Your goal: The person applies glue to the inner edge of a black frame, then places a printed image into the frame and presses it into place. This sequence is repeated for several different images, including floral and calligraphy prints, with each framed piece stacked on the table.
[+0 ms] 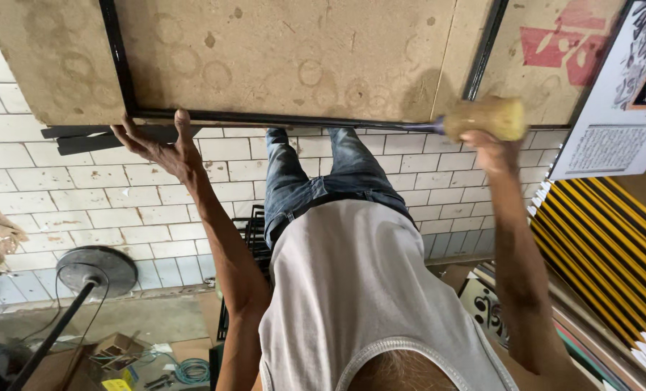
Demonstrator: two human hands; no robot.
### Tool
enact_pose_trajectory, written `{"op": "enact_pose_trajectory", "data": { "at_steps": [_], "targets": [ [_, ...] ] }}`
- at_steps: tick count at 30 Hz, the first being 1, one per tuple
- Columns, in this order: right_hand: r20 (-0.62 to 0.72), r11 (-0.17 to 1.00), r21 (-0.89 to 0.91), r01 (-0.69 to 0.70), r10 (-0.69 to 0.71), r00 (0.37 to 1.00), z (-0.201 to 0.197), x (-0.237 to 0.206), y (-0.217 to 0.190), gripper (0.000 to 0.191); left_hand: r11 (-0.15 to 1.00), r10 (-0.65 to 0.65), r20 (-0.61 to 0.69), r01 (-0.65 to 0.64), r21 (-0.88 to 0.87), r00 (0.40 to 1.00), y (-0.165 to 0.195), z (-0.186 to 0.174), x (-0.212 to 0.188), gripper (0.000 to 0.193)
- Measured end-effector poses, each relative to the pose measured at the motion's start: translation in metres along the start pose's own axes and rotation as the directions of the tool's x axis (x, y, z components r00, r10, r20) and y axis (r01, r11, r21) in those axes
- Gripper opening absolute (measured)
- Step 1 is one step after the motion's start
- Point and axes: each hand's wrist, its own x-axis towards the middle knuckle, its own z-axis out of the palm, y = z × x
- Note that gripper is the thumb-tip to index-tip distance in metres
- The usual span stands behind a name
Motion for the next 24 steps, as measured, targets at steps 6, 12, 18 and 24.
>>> {"op": "enact_pose_trajectory", "data": {
  "at_steps": [6, 12, 18, 24],
  "targets": [
    [-0.078, 0.996, 0.071, -0.057, 0.063, 0.995, -0.102, -0.018, 0.003, 0.050, 0.999, 0.031, -0.017, -0.031, 0.031, 0.999, -0.008, 0.002, 0.001, 0.109],
    [-0.038, 0.965, 0.237, -0.110, 0.122, 0.992, -0.028, -0.001, 0.046, 0.073, 0.999, 0.031, -0.033, -0.029, 0.045, 0.999, -0.001, 0.004, 0.000, 0.106],
    [0.173, 0.973, 0.166, -0.162, 0.133, 0.976, 0.211, 0.063, 0.061, 0.075, 0.980, 0.184, -0.108, -0.174, 0.095, 0.977, 0.014, 0.008, 0.013, 0.103],
    [0.498, 0.991, 0.122, 0.058, -0.112, 0.860, 0.426, 0.113, 0.034, 0.067, 0.977, 0.076, -0.100, -0.054, 0.204, 0.992, 0.026, -0.007, 0.012, 0.055]
  ]
}}
